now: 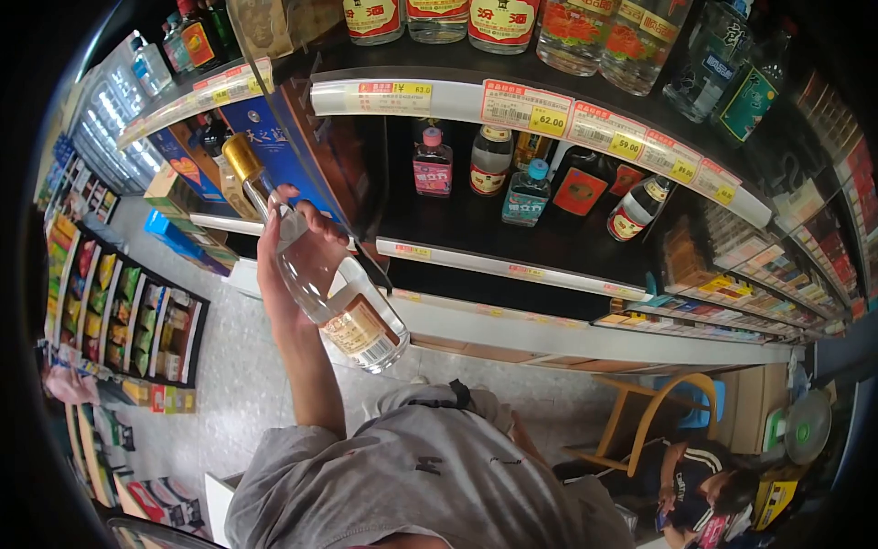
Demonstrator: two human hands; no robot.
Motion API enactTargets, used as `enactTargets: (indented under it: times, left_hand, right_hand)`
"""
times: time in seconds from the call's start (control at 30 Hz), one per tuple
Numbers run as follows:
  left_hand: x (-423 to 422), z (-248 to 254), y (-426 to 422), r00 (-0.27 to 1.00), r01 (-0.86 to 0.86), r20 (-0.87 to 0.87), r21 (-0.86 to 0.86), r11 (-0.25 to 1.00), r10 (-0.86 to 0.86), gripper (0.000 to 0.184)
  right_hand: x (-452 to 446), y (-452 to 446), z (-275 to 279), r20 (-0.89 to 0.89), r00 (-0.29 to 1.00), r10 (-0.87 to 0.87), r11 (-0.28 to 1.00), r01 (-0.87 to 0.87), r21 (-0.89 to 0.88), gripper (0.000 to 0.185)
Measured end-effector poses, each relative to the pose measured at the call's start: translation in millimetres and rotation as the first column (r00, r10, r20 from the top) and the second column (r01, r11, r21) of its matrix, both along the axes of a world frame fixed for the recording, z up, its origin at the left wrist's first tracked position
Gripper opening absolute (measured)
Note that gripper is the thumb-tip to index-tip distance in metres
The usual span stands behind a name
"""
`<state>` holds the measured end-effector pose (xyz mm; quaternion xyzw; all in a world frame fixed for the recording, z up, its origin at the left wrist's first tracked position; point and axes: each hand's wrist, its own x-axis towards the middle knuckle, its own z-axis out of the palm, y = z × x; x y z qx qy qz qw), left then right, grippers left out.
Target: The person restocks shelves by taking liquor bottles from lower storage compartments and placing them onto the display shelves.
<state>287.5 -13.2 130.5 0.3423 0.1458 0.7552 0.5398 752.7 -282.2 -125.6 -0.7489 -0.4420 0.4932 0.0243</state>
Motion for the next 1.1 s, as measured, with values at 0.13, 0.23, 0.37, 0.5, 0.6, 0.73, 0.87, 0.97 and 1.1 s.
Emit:
enactTargets:
  times: [0.13, 0.23, 0.37, 0.5, 0.6, 0.73, 0.87, 0.97, 1.1]
  left_hand:
    - [-2.2, 3.4, -1.0, 1.000, 0.017, -0.016, 0.021, 1.000, -0.017, 0.033]
    - [-4.6, 4.9, -1.0, 1.000, 0.013, -0.013, 0.032, 0.999, -0.013, 0.033]
    - [-5.1, 6.0, -2.9, 1.000, 0.002, -0.015, 0.019, 1.000, -0.001, 0.032]
    - [-2.8, 4.4, -1.5, 0.999, 0.038, -0.001, 0.059, 0.998, -0.038, 0.032]
    - [-2.1, 4.7, -0.7, 0.999, 0.035, 0.016, 0.057, 0.998, -0.036, 0.032]
    - [-3.3, 2.6, -1.3, 0.999, 0.048, 0.014, 0.051, 0.998, -0.048, 0.033]
    - [-0.8, 3.1, -3.8, 0.998, 0.050, 0.022, 0.052, 0.997, -0.051, 0.033]
    - [0.4, 3.2, -5.0, 0.999, 0.046, 0.015, 0.054, 0.998, -0.046, 0.033]
    - [2.1, 4.5, -8.2, 0.999, 0.029, 0.032, 0.041, 0.999, -0.030, 0.033]
  right_hand:
    - [-1.8, 4.6, -3.2, -0.015, 1.000, 0.009, 1.000, -0.009, 0.005, 0.034]
    - [1.1, 10.6, -8.7, -0.034, 0.999, 0.011, 1.000, -0.010, 0.024, 0.034]
    - [-10.2, 28.7, -38.4, -0.106, 0.994, 0.018, 0.999, -0.014, 0.045, 0.034]
    - [-22.4, 65.0, -118.1, -0.233, 0.972, 0.021, 0.993, 0.006, 0.116, 0.034]
    - [-29.1, 121.2, -264.2, -0.639, 0.768, -0.042, 0.966, 0.195, 0.171, 0.034]
    - [-105.0, 208.5, -214.0, -0.350, 0.909, 0.225, 0.909, -0.066, 0.411, 0.038]
    - [-204.7, 233.1, 23.8, -0.901, 0.407, 0.149, 0.989, -0.038, 0.146, 0.066]
    - [-236.3, 222.5, 88.3, -0.964, -0.217, -0.154, 0.965, -0.244, -0.099, 0.084]
    - [-258.5, 218.4, 144.8, -0.881, -0.384, -0.277, 0.910, -0.398, -0.113, 0.090]
